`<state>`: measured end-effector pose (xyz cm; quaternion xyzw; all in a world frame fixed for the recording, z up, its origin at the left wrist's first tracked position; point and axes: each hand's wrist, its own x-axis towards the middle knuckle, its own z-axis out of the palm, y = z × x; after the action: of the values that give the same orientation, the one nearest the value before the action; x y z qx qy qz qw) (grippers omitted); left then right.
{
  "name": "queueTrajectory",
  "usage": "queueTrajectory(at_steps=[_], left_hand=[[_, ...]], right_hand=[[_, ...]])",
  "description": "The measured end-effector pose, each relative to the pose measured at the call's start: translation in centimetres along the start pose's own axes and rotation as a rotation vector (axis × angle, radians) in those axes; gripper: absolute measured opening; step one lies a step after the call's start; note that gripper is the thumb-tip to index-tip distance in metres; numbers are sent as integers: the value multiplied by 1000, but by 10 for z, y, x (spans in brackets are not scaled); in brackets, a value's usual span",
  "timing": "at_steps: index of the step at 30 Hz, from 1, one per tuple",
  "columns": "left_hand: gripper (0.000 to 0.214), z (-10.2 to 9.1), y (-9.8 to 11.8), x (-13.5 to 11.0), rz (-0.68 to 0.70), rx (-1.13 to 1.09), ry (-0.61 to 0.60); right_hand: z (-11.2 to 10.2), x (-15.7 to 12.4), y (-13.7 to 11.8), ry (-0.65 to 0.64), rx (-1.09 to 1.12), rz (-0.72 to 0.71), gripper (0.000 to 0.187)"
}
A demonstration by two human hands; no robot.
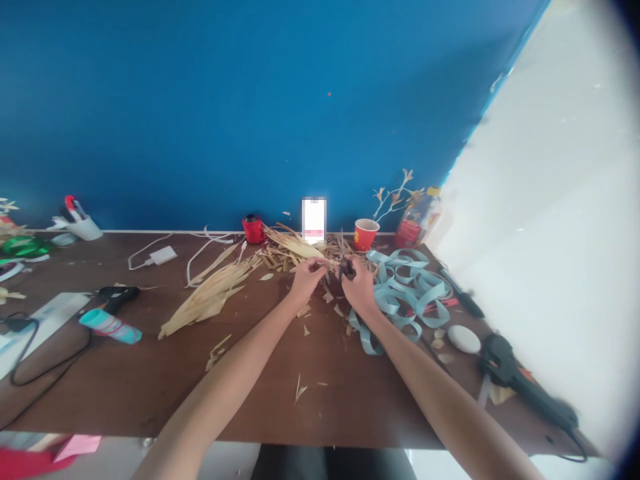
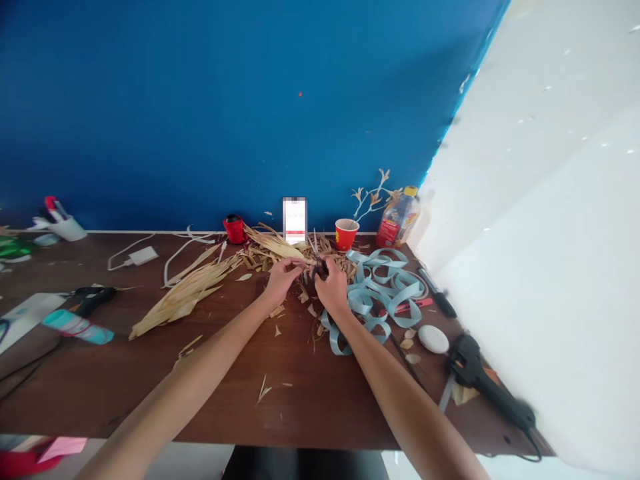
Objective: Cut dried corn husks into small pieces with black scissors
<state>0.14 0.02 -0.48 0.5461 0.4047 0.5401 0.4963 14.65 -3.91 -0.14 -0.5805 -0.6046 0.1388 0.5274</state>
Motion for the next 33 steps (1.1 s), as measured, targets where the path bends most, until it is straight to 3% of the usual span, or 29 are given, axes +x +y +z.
queueTrajectory(at_steps=[9,14,19,25,33], left_hand=[[23,2,7,-4,26,5,-121],[24,3,12,-8,35,56,-168],[26,3,6,-5,33,81,-97],[29,0,2,1,-74,-122,7],[30,1,-5,6,-112,-268,73]], right_hand=[[-3,-1,-6,-52,120,9,39],[0,0,-2,0,170,69,38],[-1,1,-1,-31,88,64,36],[-1,0,-7,-208,-150,-29,19],[3,-2,-10,-271,-374,-65,29]])
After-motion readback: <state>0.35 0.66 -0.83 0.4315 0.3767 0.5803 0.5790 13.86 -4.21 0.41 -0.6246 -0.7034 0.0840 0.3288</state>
